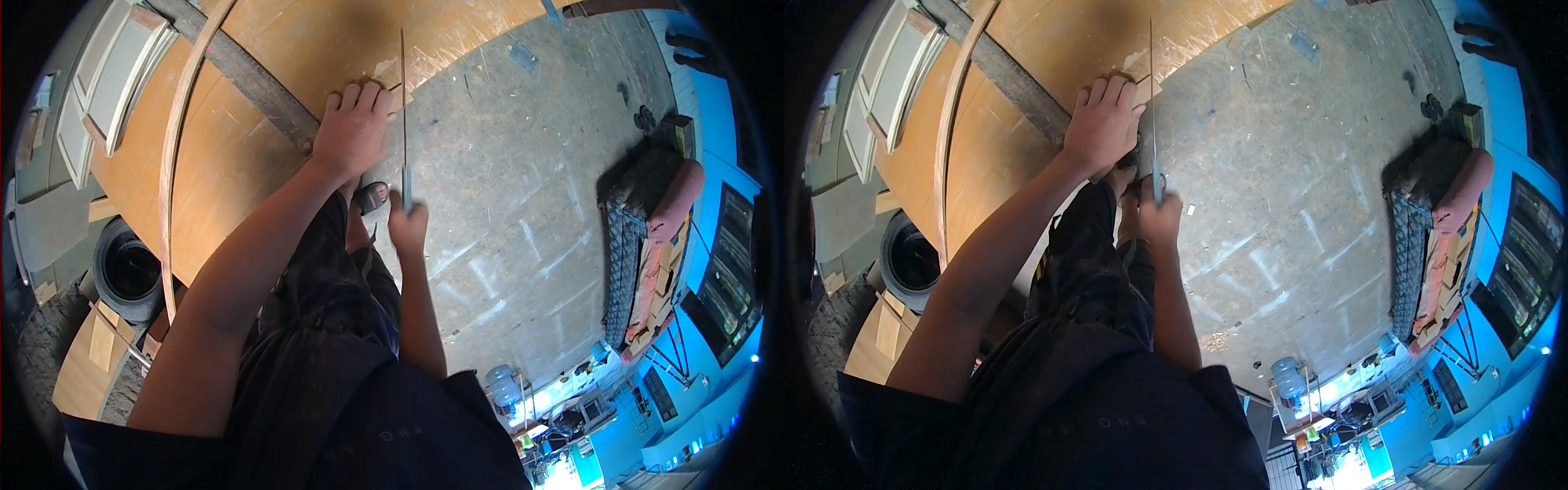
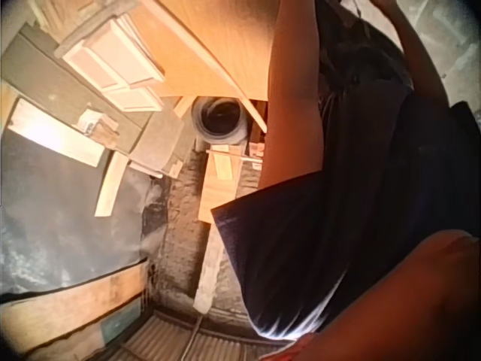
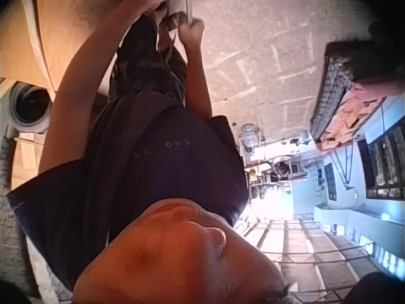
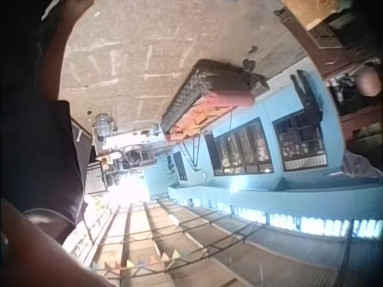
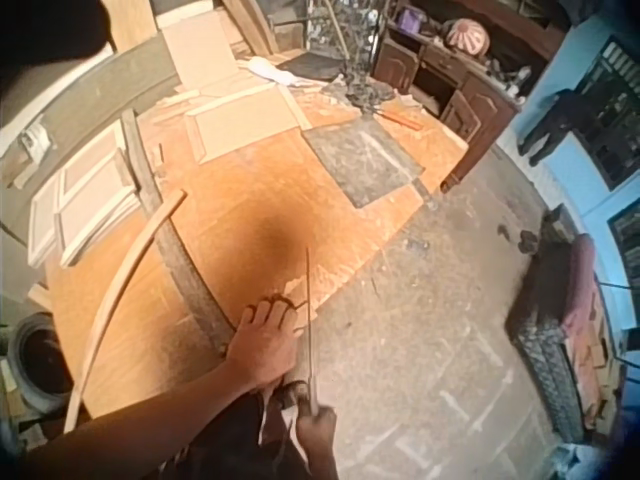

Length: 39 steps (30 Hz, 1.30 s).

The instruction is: Sawing and carving a small piece of wood to prepare it for use in a frame.

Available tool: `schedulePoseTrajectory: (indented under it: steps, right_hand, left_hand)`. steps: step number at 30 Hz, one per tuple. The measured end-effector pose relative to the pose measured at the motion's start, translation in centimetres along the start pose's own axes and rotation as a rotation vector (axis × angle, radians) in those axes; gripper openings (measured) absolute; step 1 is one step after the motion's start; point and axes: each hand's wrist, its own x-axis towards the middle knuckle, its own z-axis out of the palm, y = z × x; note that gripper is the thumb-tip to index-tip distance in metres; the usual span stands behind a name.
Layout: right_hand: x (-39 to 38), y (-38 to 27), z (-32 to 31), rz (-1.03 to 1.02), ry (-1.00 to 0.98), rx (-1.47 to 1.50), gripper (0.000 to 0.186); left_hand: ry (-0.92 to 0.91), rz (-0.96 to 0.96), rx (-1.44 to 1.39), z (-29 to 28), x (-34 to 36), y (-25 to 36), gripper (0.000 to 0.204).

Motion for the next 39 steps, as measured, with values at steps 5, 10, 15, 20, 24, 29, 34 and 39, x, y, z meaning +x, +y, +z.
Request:
schedulePoseTrajectory:
  steps: [5,10,15,20,24,29,34,39]
  right_hand:
    - [-5.7,3.3,-2.2,0.199,-0.101,-0.073,0.05]
    - [3.2,1.5,2.4,0.061,-0.004,0.048,0.051]
    - [5.8,-0.5,2.6,0.013,0.022,-0.036,0.045]
    - [0.1,-0.5,0.8,0.058,-0.121,0.344,0.041]
    - [1.2,-0.5,2.2,0.035,-0.053,0.289,0.038]
    - [3.4,-0.7,3.3,-0.061,-0.049,0.239,0.025]
    - [3.6,-2.3,3.0,-0.159,-0.045,0.51,0.022]
    - [4.9,-3.8,3.5,-0.369,0.07,0.338,0.028]
  left_hand:
    - [0.023,0.016,0.022,-0.5,0.2,0.3,0.026]
    - [-0.016,0.02,0.024,0.5,-0.1,0.3,0.027]
    - [0.015,0.028,0.018,0.1,0.1,0.4,0.028]
    - [-0.025,0.192,0.008,-0.1,-0.2,0.1,0.025]
    - [-0.004,0.15,0.034,0.1,0.1,0.7,0.024]
    - [0.007,0.114,0.027,0.0,0.1,0.5,0.026]
    - [-0.022,0.103,0.015,0.0,-0.1,0.5,0.025]
    - [0.075,-0.012,-0.139,0.4,0.2,0.0,0.028]
